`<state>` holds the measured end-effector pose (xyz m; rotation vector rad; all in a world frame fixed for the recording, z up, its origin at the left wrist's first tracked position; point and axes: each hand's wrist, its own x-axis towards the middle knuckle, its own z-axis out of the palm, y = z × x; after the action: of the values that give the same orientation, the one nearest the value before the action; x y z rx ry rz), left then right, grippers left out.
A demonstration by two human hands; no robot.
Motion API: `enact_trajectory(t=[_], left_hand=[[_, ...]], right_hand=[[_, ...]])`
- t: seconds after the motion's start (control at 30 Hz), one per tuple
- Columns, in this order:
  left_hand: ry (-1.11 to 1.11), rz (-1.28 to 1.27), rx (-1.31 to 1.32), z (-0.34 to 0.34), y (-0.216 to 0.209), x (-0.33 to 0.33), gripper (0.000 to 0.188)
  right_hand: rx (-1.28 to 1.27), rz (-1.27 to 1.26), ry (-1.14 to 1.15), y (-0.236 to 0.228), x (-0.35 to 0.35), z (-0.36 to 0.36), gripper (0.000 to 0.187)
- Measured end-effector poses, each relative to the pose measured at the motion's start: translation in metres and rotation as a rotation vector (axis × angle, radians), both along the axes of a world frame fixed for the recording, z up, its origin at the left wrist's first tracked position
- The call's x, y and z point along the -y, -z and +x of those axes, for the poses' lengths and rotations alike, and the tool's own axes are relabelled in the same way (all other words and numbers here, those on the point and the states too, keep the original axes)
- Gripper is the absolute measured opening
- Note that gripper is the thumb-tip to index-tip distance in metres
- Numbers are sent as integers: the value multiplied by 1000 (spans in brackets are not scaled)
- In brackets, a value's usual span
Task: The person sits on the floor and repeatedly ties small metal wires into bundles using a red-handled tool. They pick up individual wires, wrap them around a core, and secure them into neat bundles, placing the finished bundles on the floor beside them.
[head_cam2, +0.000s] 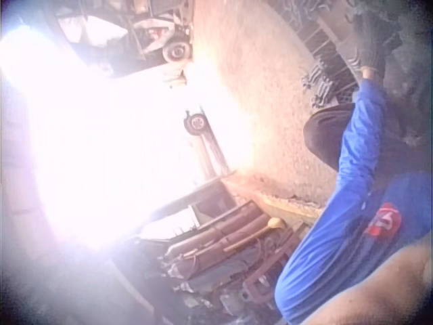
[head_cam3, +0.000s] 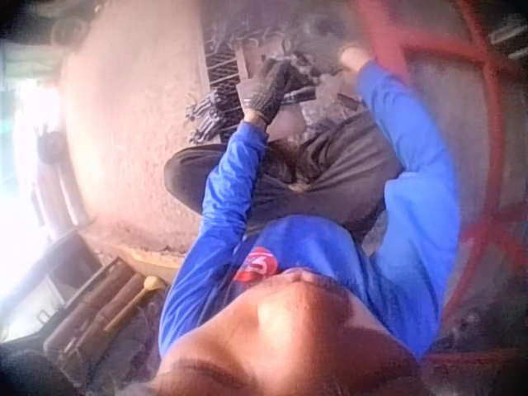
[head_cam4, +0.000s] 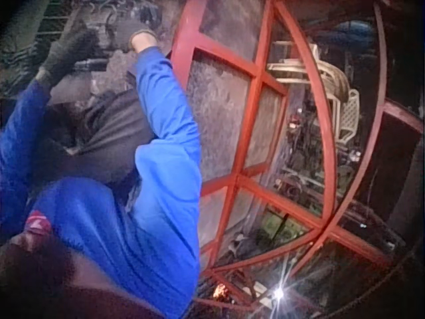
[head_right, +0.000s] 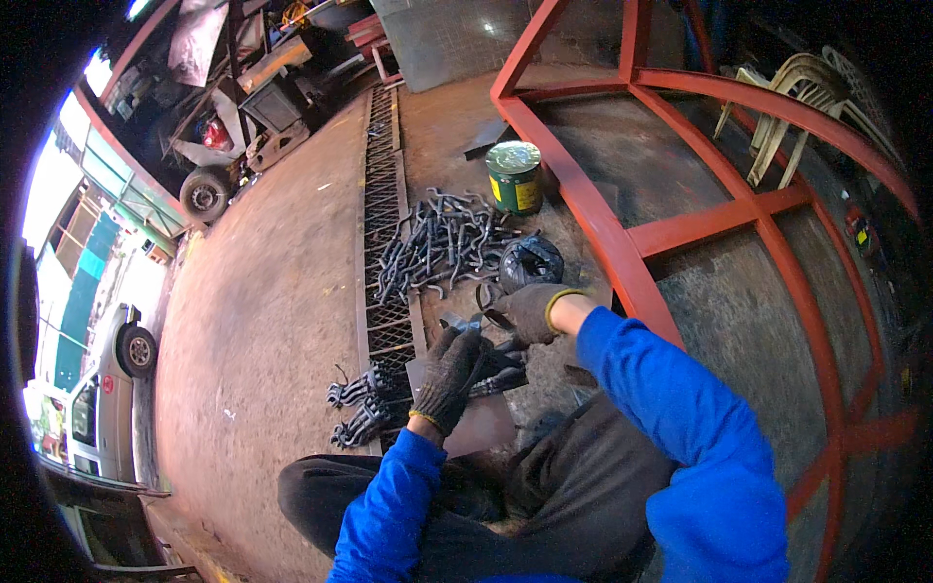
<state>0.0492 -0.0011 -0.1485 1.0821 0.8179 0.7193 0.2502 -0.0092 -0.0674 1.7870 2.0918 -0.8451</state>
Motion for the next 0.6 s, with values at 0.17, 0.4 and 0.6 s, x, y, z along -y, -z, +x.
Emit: enact_trajectory(t=[0.17,0.4,0.6], left_hand=[[74,20,-168,5,-7,6,20],[80,-345,60,12,-14,13,26],[159,-9,-417,6,9,11,31]], right_hand=[[194,-54,-214,18,14,-12,82],[134,38,-139,62,0,14,54],[112,-60,-76,39,4,2,36]])
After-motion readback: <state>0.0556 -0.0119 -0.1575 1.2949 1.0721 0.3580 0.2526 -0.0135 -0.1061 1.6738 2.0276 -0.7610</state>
